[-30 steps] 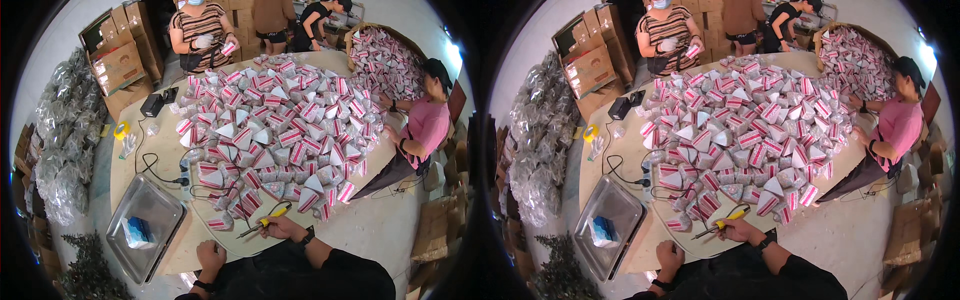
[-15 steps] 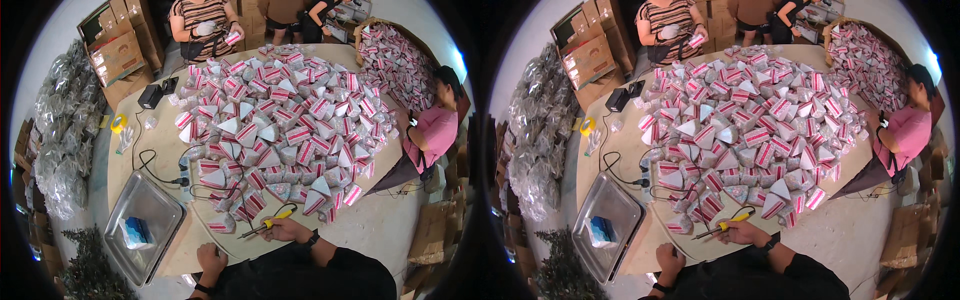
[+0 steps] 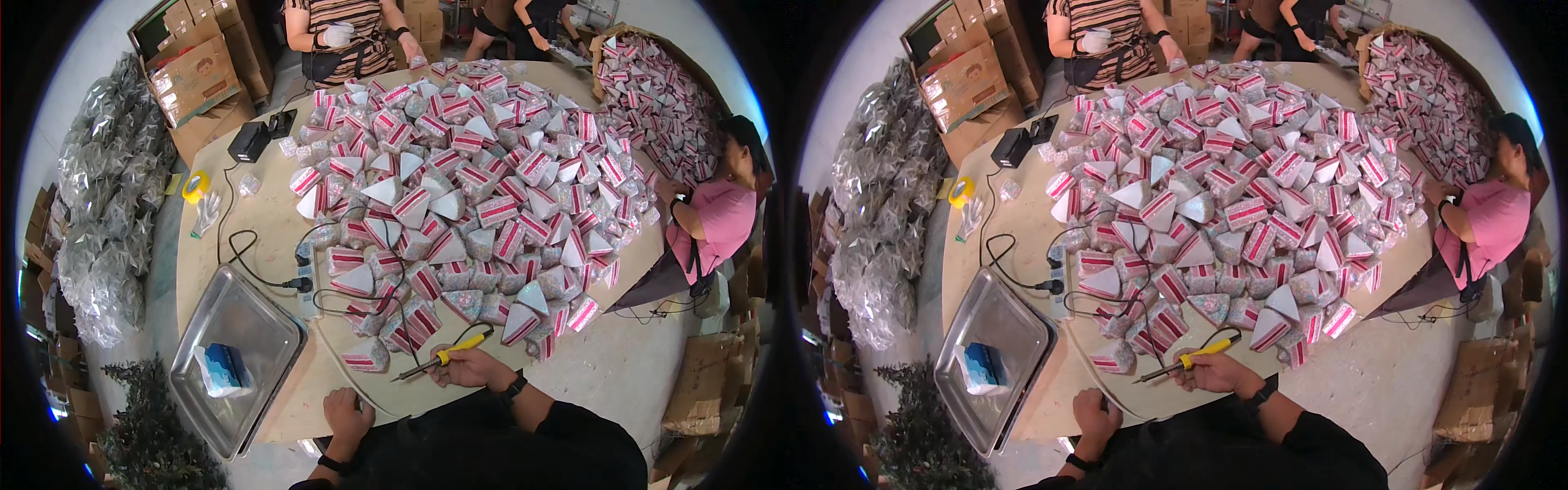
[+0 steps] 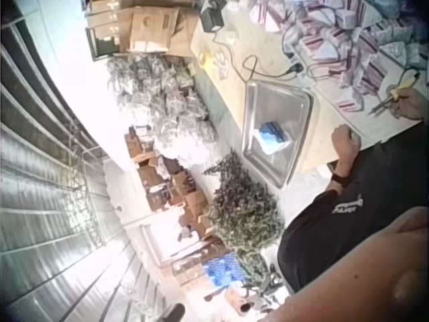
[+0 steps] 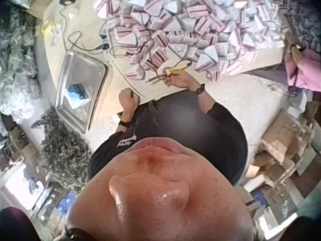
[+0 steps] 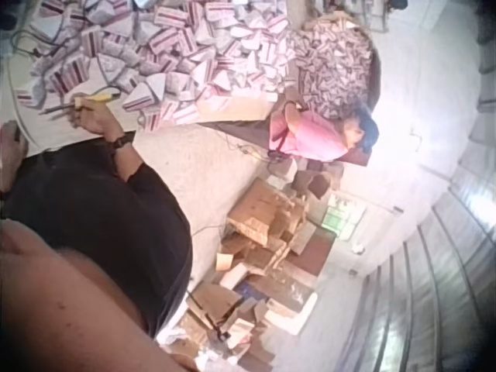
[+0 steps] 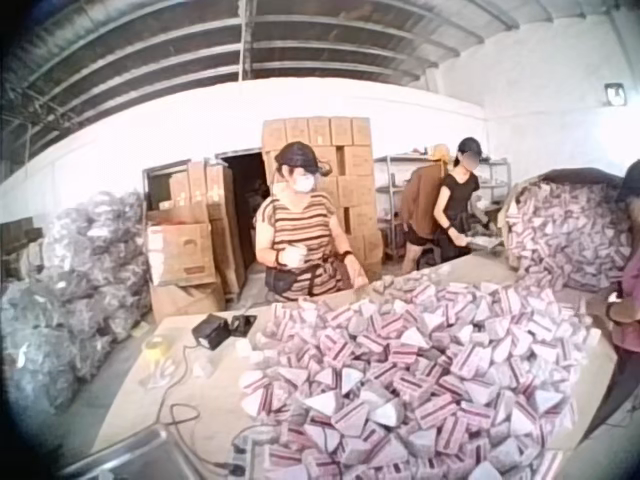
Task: Using a heated tool to seal small triangular plastic bags filled with decorative items.
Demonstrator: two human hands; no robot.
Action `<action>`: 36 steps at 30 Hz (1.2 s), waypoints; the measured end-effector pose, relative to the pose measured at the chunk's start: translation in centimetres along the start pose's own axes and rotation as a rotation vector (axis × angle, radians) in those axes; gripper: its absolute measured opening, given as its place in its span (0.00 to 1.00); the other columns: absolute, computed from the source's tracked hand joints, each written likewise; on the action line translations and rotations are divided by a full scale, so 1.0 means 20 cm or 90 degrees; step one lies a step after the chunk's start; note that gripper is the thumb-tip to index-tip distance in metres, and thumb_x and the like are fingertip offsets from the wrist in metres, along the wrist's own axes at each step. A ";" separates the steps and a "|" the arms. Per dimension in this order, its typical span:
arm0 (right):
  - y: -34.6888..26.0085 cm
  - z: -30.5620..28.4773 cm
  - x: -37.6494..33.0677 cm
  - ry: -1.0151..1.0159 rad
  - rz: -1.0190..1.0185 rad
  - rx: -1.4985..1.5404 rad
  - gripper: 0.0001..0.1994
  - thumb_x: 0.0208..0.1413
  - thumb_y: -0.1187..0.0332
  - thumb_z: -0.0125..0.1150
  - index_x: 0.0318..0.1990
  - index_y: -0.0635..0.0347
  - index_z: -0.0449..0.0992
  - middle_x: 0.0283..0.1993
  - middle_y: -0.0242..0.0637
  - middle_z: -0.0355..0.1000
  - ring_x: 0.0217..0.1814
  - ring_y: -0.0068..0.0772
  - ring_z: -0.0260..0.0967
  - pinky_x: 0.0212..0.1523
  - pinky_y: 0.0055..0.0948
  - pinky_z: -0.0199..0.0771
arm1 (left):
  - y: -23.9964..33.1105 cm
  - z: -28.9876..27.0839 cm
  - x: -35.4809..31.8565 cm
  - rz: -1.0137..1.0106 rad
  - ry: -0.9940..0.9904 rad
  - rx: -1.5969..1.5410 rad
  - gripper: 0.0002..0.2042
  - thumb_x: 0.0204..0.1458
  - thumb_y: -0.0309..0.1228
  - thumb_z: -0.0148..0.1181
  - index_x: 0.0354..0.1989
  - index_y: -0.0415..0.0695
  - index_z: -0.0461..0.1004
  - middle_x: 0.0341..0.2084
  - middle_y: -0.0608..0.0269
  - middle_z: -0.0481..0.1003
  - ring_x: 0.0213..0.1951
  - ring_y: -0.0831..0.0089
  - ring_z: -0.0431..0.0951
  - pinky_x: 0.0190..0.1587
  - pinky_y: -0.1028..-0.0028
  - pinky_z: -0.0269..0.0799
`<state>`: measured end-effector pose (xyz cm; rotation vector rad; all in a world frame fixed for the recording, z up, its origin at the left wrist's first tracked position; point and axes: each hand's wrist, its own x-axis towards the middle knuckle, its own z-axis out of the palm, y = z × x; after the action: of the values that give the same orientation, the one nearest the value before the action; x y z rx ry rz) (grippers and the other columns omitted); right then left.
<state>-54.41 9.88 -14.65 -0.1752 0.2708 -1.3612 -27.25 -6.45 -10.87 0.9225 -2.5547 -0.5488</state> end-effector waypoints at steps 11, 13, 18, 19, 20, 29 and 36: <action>0.00 -0.02 0.02 -0.015 0.002 0.010 0.20 0.66 0.59 0.45 0.58 0.61 0.64 0.54 0.47 0.71 0.50 0.40 0.71 0.48 0.38 0.71 | -0.03 0.01 -0.02 0.011 -0.005 0.023 0.09 0.36 0.29 0.60 0.19 0.45 0.64 0.16 0.60 0.63 0.25 0.57 0.66 0.30 0.60 0.57; 0.00 -0.01 0.01 0.024 -0.009 0.009 0.22 0.66 0.55 0.44 0.58 0.62 0.65 0.55 0.48 0.70 0.50 0.41 0.71 0.49 0.39 0.70 | -0.01 -0.01 -0.01 0.010 -0.001 0.027 0.08 0.36 0.27 0.60 0.20 0.44 0.66 0.17 0.60 0.65 0.24 0.57 0.66 0.30 0.60 0.57; 0.01 0.04 -0.01 0.081 -0.033 0.008 0.24 0.68 0.51 0.40 0.57 0.63 0.67 0.52 0.50 0.72 0.47 0.41 0.71 0.47 0.39 0.69 | 0.03 -0.05 -0.09 -0.068 0.074 -0.220 0.08 0.43 0.24 0.66 0.24 0.45 0.69 0.17 0.61 0.68 0.25 0.62 0.72 0.29 0.66 0.66; 0.03 0.02 0.00 0.097 -0.029 0.016 0.24 0.68 0.51 0.40 0.57 0.64 0.67 0.51 0.50 0.72 0.46 0.40 0.71 0.46 0.38 0.69 | 0.07 -0.09 -0.08 -0.043 0.034 -0.209 0.09 0.44 0.25 0.66 0.24 0.45 0.69 0.18 0.61 0.69 0.26 0.63 0.74 0.30 0.67 0.69; 0.02 0.08 0.01 0.084 -0.027 -0.082 0.23 0.67 0.53 0.43 0.55 0.65 0.68 0.48 0.47 0.73 0.45 0.35 0.71 0.45 0.34 0.70 | 0.13 -0.15 -0.04 0.007 0.004 -0.215 0.09 0.44 0.28 0.69 0.30 0.44 0.73 0.21 0.61 0.71 0.29 0.65 0.76 0.33 0.68 0.71; 0.02 0.37 0.06 0.135 -0.045 -0.361 0.25 0.65 0.53 0.48 0.49 0.73 0.71 0.39 0.46 0.74 0.40 0.35 0.72 0.43 0.33 0.72 | 0.32 -0.30 0.12 0.173 -0.016 -0.102 0.07 0.46 0.30 0.68 0.34 0.46 0.79 0.25 0.64 0.75 0.30 0.64 0.75 0.32 0.67 0.70; 0.05 0.38 0.05 0.189 -0.102 -0.303 0.24 0.65 0.54 0.47 0.49 0.73 0.70 0.38 0.50 0.74 0.39 0.38 0.72 0.42 0.35 0.72 | 0.34 -0.30 0.14 0.095 -0.063 -0.166 0.09 0.46 0.33 0.69 0.35 0.44 0.80 0.22 0.60 0.74 0.26 0.62 0.74 0.30 0.67 0.69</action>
<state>-51.04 8.78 -7.83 -0.3989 0.8459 -1.4631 -30.02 -4.95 -1.85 0.6225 -2.5317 -0.8763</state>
